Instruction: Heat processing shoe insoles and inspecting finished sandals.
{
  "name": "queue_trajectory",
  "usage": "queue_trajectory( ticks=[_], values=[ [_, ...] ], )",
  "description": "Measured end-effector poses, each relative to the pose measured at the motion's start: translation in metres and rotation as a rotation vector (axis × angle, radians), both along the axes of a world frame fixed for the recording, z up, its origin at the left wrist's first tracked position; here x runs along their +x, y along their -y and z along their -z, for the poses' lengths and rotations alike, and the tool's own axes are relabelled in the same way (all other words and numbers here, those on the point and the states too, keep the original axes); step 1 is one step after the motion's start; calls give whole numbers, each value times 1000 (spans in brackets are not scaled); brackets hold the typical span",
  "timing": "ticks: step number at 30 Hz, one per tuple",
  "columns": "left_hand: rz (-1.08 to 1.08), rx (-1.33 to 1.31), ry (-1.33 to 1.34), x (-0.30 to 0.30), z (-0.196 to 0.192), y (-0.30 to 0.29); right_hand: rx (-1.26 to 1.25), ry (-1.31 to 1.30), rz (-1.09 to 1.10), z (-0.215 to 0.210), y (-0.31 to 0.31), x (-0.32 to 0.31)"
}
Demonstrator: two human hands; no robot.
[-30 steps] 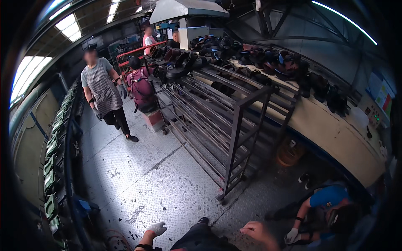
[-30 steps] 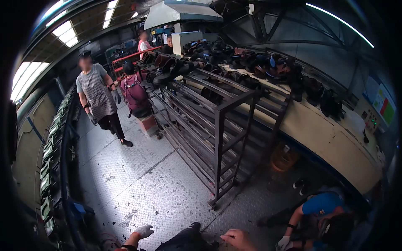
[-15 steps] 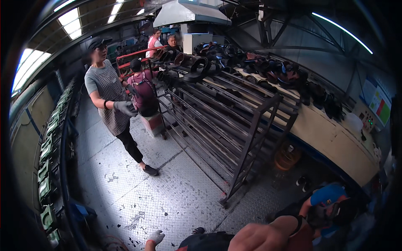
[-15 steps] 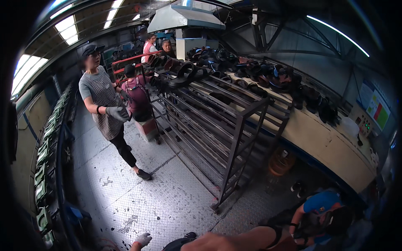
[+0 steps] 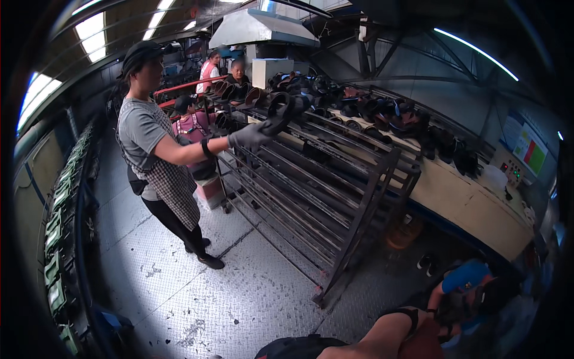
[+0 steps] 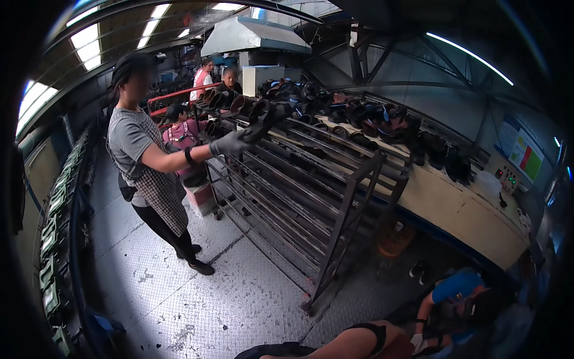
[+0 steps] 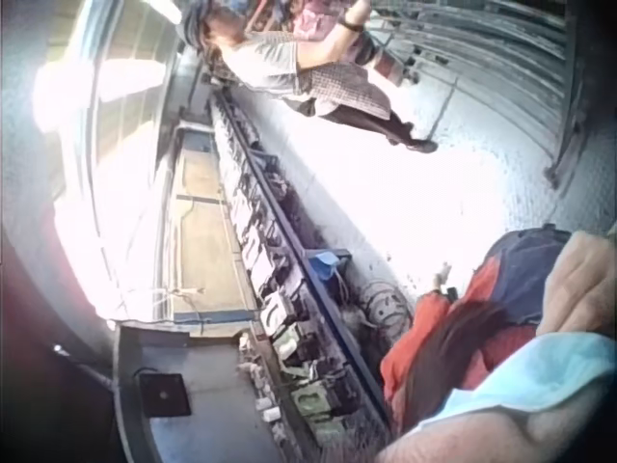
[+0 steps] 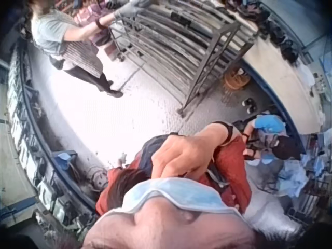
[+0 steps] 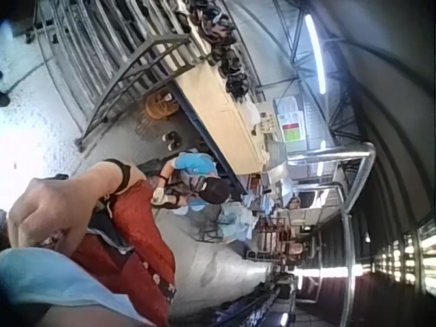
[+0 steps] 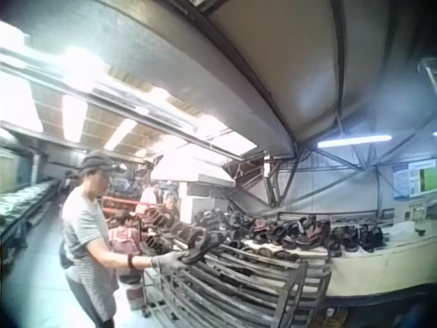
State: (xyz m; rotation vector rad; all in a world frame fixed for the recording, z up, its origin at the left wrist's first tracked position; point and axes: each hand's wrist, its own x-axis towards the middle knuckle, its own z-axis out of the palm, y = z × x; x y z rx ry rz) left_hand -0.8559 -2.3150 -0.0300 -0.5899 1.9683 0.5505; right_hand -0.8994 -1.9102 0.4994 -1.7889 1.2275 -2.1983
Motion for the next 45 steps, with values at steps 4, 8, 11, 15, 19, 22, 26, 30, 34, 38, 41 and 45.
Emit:
queue_trajectory(
  ticks=[4,8,11,15,19,22,26,30,34,38,41,45],
  values=[
    [6,32,-65,-44,-11,-7,114,-45,80,-18,0,-8],
    [126,29,-371,-71,-11,-11,91,-63,33,-21,8,-17],
    [-29,181,-373,-75,14,-10,87,-135,7,-24,14,-23],
    [174,102,-336,-73,19,-18,295,-385,-24,-11,17,-23],
    [125,110,-240,-42,40,6,340,-421,-115,-6,15,-23],
    [76,130,-187,-32,39,15,432,-409,79,-15,4,-34],
    [-116,77,-28,3,26,21,652,-156,329,33,-31,-56],
    [-75,68,-87,3,17,22,726,78,615,63,-64,-59],
    [-73,68,-63,-14,1,20,702,398,805,98,-90,-55],
    [-70,90,-137,-28,-5,21,592,576,849,120,-95,-56],
    [-50,91,-158,-45,-17,13,594,612,818,127,-95,-59],
    [99,90,-229,-67,-42,7,596,666,798,125,-86,-65]
  ],
)
